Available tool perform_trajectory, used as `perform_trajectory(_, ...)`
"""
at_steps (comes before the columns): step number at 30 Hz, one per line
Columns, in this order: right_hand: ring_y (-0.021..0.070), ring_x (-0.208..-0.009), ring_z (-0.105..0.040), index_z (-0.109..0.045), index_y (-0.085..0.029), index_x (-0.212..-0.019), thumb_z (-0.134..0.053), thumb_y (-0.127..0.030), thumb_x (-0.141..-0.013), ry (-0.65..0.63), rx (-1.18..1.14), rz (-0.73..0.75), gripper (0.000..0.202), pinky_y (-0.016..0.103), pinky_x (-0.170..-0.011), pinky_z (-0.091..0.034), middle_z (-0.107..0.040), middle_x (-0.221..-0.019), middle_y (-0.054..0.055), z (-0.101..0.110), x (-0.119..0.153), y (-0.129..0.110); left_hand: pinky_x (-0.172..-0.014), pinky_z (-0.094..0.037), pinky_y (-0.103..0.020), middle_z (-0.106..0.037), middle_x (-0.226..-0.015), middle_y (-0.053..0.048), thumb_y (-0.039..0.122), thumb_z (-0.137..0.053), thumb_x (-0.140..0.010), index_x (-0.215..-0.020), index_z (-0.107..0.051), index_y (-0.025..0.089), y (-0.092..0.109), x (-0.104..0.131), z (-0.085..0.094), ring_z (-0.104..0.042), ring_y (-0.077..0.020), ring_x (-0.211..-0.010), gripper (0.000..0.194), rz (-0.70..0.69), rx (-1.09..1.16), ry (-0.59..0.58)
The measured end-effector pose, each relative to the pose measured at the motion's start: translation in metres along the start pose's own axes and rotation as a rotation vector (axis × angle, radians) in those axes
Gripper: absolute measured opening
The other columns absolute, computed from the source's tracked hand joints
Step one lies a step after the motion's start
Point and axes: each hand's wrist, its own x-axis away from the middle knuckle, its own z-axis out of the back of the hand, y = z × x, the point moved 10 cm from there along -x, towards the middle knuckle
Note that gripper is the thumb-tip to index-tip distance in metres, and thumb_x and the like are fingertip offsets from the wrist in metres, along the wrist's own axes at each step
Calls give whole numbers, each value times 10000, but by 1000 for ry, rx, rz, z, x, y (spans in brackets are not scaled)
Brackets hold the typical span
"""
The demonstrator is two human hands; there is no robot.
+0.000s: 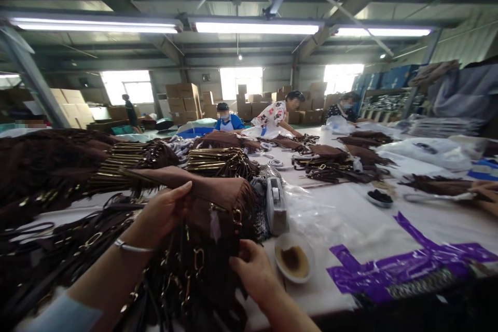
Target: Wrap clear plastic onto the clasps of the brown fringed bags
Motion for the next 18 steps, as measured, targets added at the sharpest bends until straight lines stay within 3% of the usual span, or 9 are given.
perform_trajectory(3,153,-653,-626,-650,-146,-772,-654,-349,-709,-113,-116,-119,212,248,-613,-463,-702,-694,34,-20,9,6,-433,-364,-181,-554,-582,16,308,-776,-666,-778,-610,126,13,-28,17,-501,-90,-486,270,-33,-120,-26)
perform_trajectory(7,97,-429,-533,-550,-160,-754,-595,-431,-732,-130,-238,-314,276,199,-439,-369,-593,-521,-24,-31,20,22,-500,-404,-237,-562,-595,1,274,-719,-677,-780,-618,124,22,-49,77,-511,-119,-504,208,-57,-517,415)
perform_trajectory(8,93,-398,-522,-538,-164,-764,-599,-450,-718,-129,-251,-345,297,190,-409,-348,-565,-502,-41,-33,21,26,-514,-407,-241,-569,-608,2,263,-709,-682,-812,-620,130,22,-43,85,-515,-123,-513,206,-91,-573,514)
perform_trajectory(10,86,-359,-508,-523,-167,-782,-612,-500,-692,-121,-263,-384,356,175,-364,-313,-541,-500,-58,-34,22,31,-518,-397,-232,-580,-616,11,281,-695,-703,-884,-620,154,9,-23,80,-521,-125,-520,233,-161,-631,556)
perform_trajectory(11,83,-352,-508,-516,-167,-784,-618,-528,-684,-116,-267,-390,388,170,-353,-304,-547,-507,-56,-34,22,32,-503,-391,-229,-585,-599,10,329,-683,-725,-887,-623,163,-1,-9,69,-522,-127,-506,239,-206,-689,521)
perform_trajectory(12,82,-350,-512,-510,-167,-791,-620,-556,-681,-114,-274,-394,419,165,-346,-298,-559,-517,-50,-33,23,32,-472,-380,-232,-568,-535,8,393,-657,-754,-826,-625,167,-26,1,52,-514,-135,-471,239,-154,-730,377)
perform_trajectory(14,83,-346,-520,-499,-169,-810,-612,-613,-681,-122,-307,-405,475,160,-338,-298,-582,-539,-38,-33,25,31,-408,-358,-238,-547,-458,-13,530,-570,-806,-707,-601,163,-95,29,16,-489,-146,-405,382,123,-674,50)
perform_trajectory(15,84,-337,-515,-490,-173,-811,-602,-639,-681,-133,-321,-410,497,160,-333,-297,-583,-534,-37,-35,26,30,-409,-383,-239,-572,-480,-30,568,-581,-791,-705,-599,156,-126,47,5,-524,-159,-430,421,273,-593,-29)
perform_trajectory(18,91,-308,-484,-480,-185,-771,-550,-676,-698,-202,-280,-410,502,172,-319,-294,-560,-491,-40,-45,31,21,-502,-490,-263,-659,-650,-84,491,-641,-798,-792,-616,127,-175,76,-15,-638,-195,-585,365,493,-188,-45)
